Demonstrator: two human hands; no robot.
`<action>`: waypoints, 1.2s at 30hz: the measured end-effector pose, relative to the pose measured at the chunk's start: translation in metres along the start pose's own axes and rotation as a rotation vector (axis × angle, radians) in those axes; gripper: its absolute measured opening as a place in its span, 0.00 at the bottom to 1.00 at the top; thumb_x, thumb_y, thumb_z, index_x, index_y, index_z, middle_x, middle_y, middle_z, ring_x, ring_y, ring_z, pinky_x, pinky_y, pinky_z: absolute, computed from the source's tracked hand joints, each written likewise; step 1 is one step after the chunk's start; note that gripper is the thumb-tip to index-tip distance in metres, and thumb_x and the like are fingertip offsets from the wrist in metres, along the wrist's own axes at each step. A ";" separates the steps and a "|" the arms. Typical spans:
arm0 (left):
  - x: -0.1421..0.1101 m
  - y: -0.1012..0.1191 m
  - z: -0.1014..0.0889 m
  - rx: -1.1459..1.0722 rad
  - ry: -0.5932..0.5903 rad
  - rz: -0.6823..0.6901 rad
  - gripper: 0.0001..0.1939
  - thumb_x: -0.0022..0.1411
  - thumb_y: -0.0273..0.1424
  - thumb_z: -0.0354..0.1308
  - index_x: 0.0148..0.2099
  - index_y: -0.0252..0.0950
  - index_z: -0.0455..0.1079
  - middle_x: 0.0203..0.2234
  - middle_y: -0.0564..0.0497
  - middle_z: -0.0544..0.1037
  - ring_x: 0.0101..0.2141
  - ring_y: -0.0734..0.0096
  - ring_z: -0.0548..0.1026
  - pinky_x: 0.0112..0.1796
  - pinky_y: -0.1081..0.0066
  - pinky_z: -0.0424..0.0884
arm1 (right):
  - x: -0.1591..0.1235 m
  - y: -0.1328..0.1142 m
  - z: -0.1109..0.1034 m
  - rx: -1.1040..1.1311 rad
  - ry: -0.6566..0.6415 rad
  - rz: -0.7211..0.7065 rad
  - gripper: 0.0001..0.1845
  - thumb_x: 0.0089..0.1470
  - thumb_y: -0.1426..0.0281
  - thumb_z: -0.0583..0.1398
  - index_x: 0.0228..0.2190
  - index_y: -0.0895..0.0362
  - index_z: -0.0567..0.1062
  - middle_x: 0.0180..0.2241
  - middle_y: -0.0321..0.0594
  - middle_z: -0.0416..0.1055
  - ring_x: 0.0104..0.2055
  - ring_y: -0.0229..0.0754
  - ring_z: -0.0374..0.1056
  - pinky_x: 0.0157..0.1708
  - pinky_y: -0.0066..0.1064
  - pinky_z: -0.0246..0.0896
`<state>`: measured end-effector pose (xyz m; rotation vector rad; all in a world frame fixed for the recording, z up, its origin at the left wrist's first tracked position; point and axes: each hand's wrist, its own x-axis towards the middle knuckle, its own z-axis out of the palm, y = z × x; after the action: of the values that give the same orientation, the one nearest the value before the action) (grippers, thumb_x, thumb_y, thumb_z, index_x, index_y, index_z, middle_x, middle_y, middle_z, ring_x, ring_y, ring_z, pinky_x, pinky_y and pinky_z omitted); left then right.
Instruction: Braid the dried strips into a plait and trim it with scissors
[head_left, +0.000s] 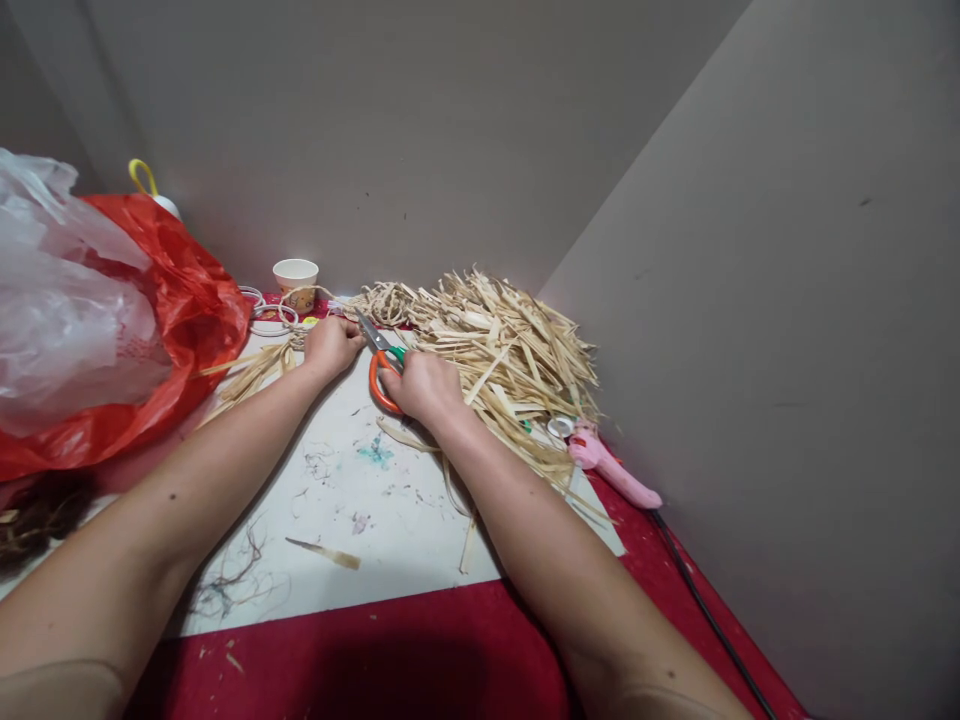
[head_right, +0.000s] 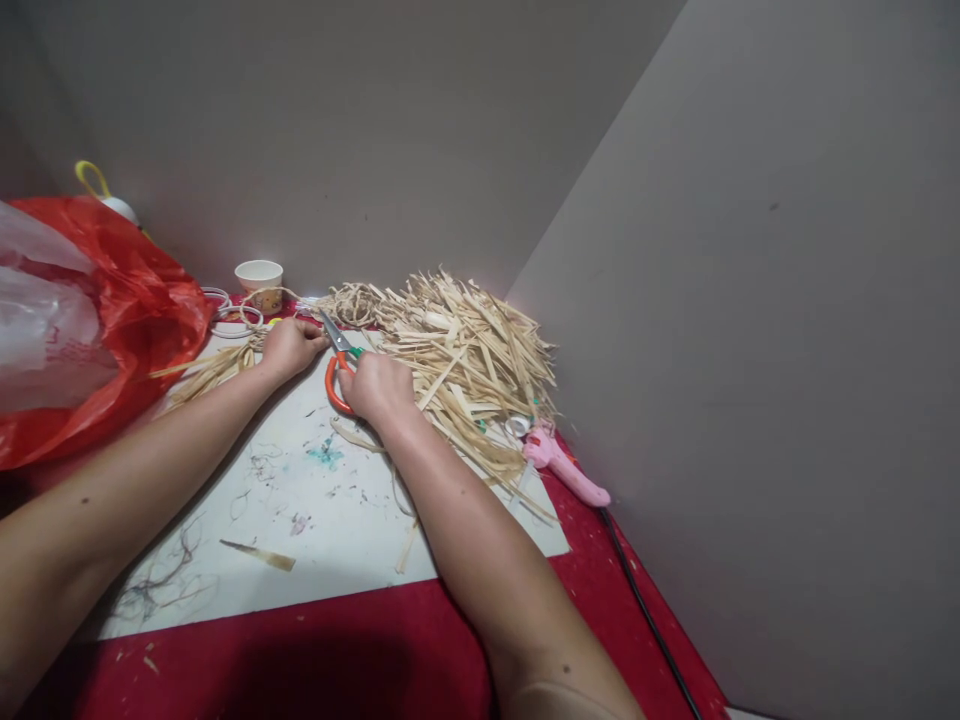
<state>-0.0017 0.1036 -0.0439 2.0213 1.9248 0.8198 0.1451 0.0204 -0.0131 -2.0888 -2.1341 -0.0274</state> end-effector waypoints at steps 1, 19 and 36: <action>0.000 0.000 0.000 0.008 -0.003 0.001 0.11 0.53 0.38 0.58 0.34 0.39 0.79 0.30 0.47 0.82 0.33 0.62 0.76 0.32 0.68 0.65 | 0.000 0.000 -0.001 -0.004 0.031 0.019 0.25 0.57 0.52 0.50 0.39 0.59 0.75 0.37 0.53 0.76 0.41 0.52 0.73 0.39 0.35 0.62; -0.002 0.002 -0.001 0.029 -0.008 -0.003 0.13 0.53 0.37 0.57 0.36 0.39 0.80 0.31 0.48 0.82 0.32 0.64 0.76 0.32 0.69 0.65 | 0.000 -0.002 0.002 -0.020 0.006 -0.005 0.24 0.56 0.54 0.51 0.37 0.59 0.75 0.36 0.52 0.77 0.40 0.53 0.73 0.38 0.36 0.63; 0.000 0.000 0.001 0.030 0.002 0.021 0.12 0.53 0.37 0.57 0.34 0.40 0.80 0.31 0.48 0.82 0.32 0.64 0.76 0.32 0.69 0.65 | -0.003 -0.003 0.002 -0.023 0.158 0.012 0.27 0.58 0.52 0.48 0.42 0.59 0.72 0.35 0.52 0.76 0.39 0.51 0.73 0.40 0.37 0.62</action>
<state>-0.0013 0.1034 -0.0448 2.0622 1.9315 0.8032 0.1423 0.0181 -0.0147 -2.0383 -2.0384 -0.2093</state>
